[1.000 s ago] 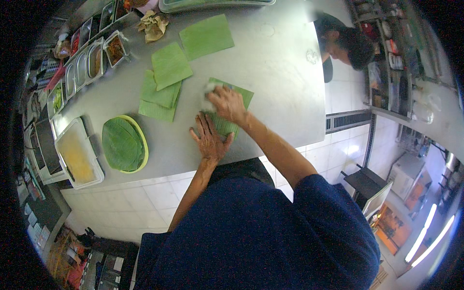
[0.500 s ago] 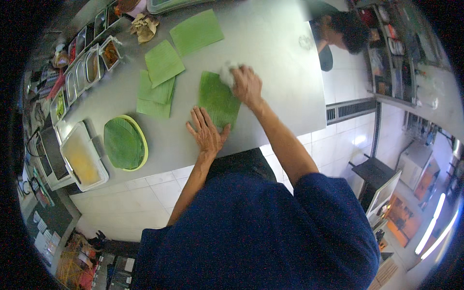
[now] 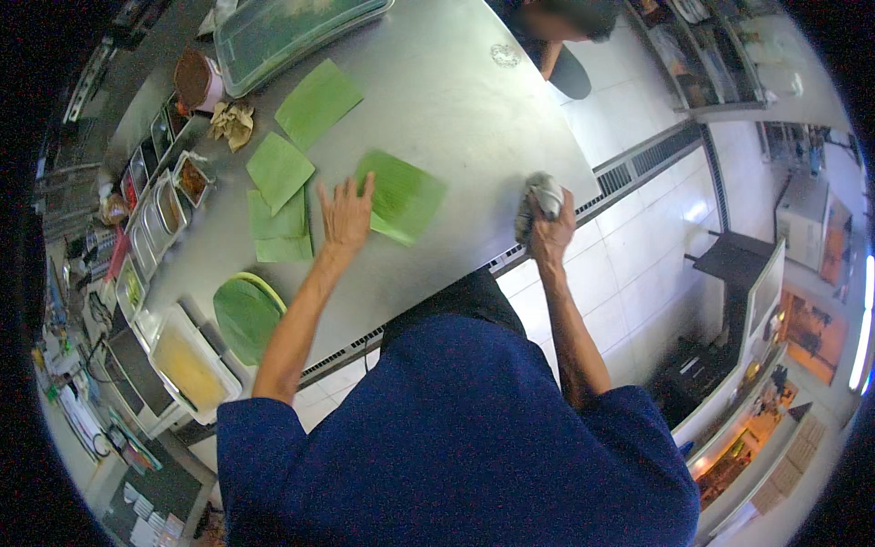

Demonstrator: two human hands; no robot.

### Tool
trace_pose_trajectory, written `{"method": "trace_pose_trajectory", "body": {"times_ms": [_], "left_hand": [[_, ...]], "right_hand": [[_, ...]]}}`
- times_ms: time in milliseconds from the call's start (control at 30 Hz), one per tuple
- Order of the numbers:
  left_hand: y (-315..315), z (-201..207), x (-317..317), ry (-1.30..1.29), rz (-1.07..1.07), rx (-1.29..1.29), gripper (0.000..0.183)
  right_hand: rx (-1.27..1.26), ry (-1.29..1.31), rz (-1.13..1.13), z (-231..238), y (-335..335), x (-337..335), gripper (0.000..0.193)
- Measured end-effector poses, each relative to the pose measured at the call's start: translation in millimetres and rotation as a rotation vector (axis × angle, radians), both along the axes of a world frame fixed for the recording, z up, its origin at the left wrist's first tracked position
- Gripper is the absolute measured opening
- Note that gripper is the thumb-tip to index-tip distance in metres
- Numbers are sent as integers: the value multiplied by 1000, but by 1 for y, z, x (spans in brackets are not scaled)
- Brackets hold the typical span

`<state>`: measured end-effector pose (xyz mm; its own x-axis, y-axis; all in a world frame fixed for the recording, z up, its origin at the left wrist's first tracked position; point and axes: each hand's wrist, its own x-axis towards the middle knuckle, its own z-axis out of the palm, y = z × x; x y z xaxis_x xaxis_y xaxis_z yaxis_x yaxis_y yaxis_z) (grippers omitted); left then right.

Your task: The person wipes green banana leaves with a cloth on a stainless steel countertop. They handle the leaves one at a time, wiping both sides and placing them into a green basket. The person occasionally folds the cloth to use a clean section.

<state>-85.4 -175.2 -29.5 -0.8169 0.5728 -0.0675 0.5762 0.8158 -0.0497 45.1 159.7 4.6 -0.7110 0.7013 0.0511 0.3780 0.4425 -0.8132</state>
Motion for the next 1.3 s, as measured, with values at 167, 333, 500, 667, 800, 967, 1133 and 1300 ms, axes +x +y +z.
{"method": "trace_pose_trajectory", "body": {"times_ms": [167, 333, 500, 667, 800, 967, 1133, 1300], "left_hand": [[28, -1, 77, -255, 382, 204, 46], [46, -5, 114, -512, 503, 374, 42], [33, -35, 133, -489, 447, 593, 43], [38, -18, 128, -580, 508, 424, 46], [43, -4, 119, -566, 521, 401, 50], [45, -29, 133, -473, 526, 509, 58], [53, -10, 126, -562, 573, 388, 62], [52, -2, 127, -492, 519, 398, 57]], "right_hand": [[-20, 7, -7, -14, 12, 21, 49], [266, -17, 478, 13, -65, -31, 63], [401, -1, 1028, -26, -156, -64, 46], [540, 114, 1073, -74, -148, -119, 39], [566, 85, 896, -58, -136, -177, 41], [441, 135, 796, -42, -152, -66, 39], [555, 36, 941, -64, -116, -60, 38], [491, 11, 728, -57, -86, -124, 54]]}}
